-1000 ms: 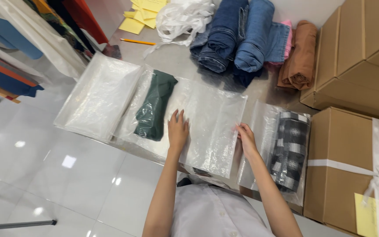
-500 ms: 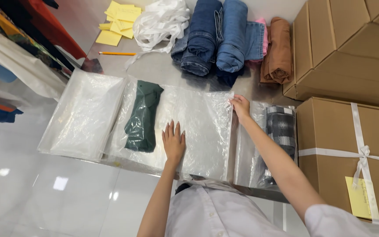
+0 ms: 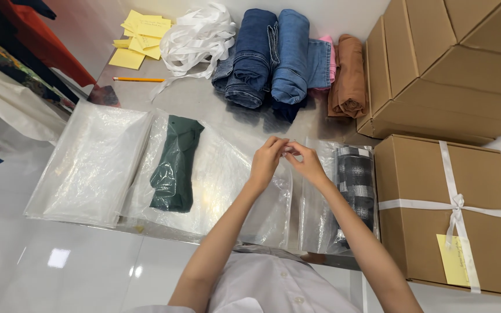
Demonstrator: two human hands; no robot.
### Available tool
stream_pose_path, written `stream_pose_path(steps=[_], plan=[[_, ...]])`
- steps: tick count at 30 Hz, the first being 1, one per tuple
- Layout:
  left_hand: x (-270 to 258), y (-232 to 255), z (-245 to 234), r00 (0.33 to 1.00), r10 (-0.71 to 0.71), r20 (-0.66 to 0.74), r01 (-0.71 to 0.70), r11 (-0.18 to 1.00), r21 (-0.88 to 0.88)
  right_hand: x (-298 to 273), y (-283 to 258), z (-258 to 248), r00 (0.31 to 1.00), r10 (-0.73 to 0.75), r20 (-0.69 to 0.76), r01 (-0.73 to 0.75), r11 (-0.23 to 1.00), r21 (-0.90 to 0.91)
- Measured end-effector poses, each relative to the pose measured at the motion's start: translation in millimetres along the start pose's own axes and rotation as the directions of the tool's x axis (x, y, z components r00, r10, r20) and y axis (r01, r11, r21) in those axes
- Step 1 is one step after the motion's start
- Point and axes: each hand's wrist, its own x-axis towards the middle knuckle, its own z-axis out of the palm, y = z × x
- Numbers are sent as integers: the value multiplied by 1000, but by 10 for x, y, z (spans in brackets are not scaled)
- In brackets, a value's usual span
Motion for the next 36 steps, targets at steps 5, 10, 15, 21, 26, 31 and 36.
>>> stream_pose_path(steps=[5,10,15,21,26,31,36], plan=[[-14,-162,20,995,-96,-1,92,954,-284,86,-108,48,998,-48,42,49,998,-34],[27,-55,-427,988,-139,69,153,944,-291,174,-371,53,984,-176,22,176,958,-225],[49,-181,-666,989,-108,96,115,991,-68,235,-477,156,955,-284,81,291,859,-421],[26,-68,-819,999,-35,-3,35,991,127,256,-528,237,980,-174,94,194,936,-295],[254,-608,-750,959,-128,-253,113,991,-74,110,-630,167,980,-152,130,187,926,-328],[527,-1397,-991,888,-67,-455,86,996,21,-436,-670,-64,979,-61,193,126,931,-344],[637,-1833,-1106,777,-223,-588,233,971,-60,-867,-834,-391,926,117,359,-58,983,-172]])
